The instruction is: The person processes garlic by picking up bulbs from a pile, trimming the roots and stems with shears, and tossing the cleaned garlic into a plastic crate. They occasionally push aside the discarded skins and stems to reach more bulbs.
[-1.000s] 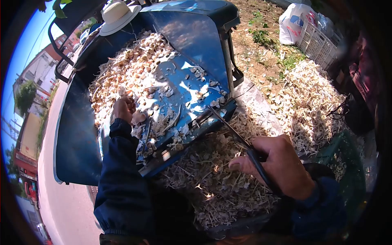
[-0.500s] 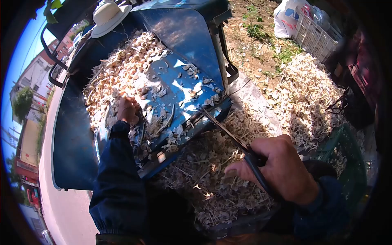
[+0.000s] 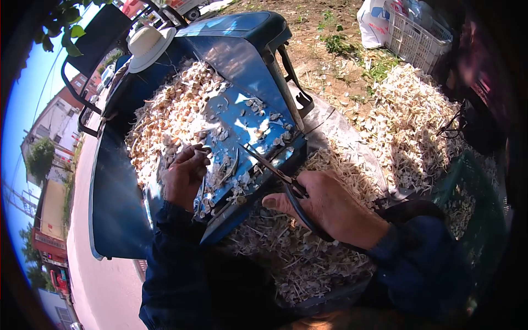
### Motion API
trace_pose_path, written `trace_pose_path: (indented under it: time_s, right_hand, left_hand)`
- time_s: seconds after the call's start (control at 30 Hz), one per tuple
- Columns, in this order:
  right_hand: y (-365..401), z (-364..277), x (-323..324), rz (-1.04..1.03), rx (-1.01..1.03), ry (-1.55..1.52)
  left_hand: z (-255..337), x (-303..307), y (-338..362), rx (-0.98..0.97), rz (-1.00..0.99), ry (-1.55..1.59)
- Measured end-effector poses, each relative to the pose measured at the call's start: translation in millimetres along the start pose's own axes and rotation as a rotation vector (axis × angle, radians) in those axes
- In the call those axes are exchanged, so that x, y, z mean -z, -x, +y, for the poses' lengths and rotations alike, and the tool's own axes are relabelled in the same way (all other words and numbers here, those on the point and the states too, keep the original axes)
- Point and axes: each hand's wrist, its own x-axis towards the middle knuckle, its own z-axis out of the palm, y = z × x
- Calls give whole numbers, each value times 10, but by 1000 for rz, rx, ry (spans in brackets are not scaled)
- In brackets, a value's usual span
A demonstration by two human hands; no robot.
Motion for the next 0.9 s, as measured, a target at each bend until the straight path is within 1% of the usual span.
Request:
trace_pose_path:
  time_s: [0.03,0.07,0.17,0.27,0.3,0.37,0.4,0.47,0.5,0.63,0.7,0.73,0.83,0.87,0.9]
  right_hand:
    - [-31,44,-91,88,125,12]
    - [-43,71,-129,101,120,13]
    - [-79,22,-188,-41,-21,29]
    - [-75,-34,-223,-67,-1,100]
    - [-70,-39,-264,-25,15,142]
    - [-54,-50,-307,-4,12,167]
    - [-47,-47,-320,22,15,190]
    - [-47,-7,-362,-7,36,165]
    - [-44,2,-381,-32,60,135]
    - [59,-42,-370,-40,70,77]
    - [109,-59,-369,-1,52,284]
    - [116,-13,-386,-6,51,284]
    - [107,88,-389,-27,126,265]
    - [98,81,-340,-184,-16,61]
    - [103,62,-302,-341,-160,-144]
  left_hand:
    - [12,-169,113,12,-18,50]
    - [23,-355,227,12,29,67]
    - [-12,-595,416,-24,13,126]
    - [-25,-727,518,-42,-47,145]
    - [-7,-811,574,-84,-34,63]
    - [20,-928,643,-161,-23,-85]
    - [15,-946,659,-158,-22,-81]
    - [7,-964,687,-270,1,-190]
    - [12,-979,705,-280,22,-211]
    - [48,-994,785,-252,51,-273]
    - [-26,-988,836,-189,91,-301]
    - [-54,-982,846,-187,95,-301]
    - [-78,-995,889,-54,113,-276]
    - [-74,-972,902,-57,117,-278]
    - [-83,-944,922,10,116,-253]
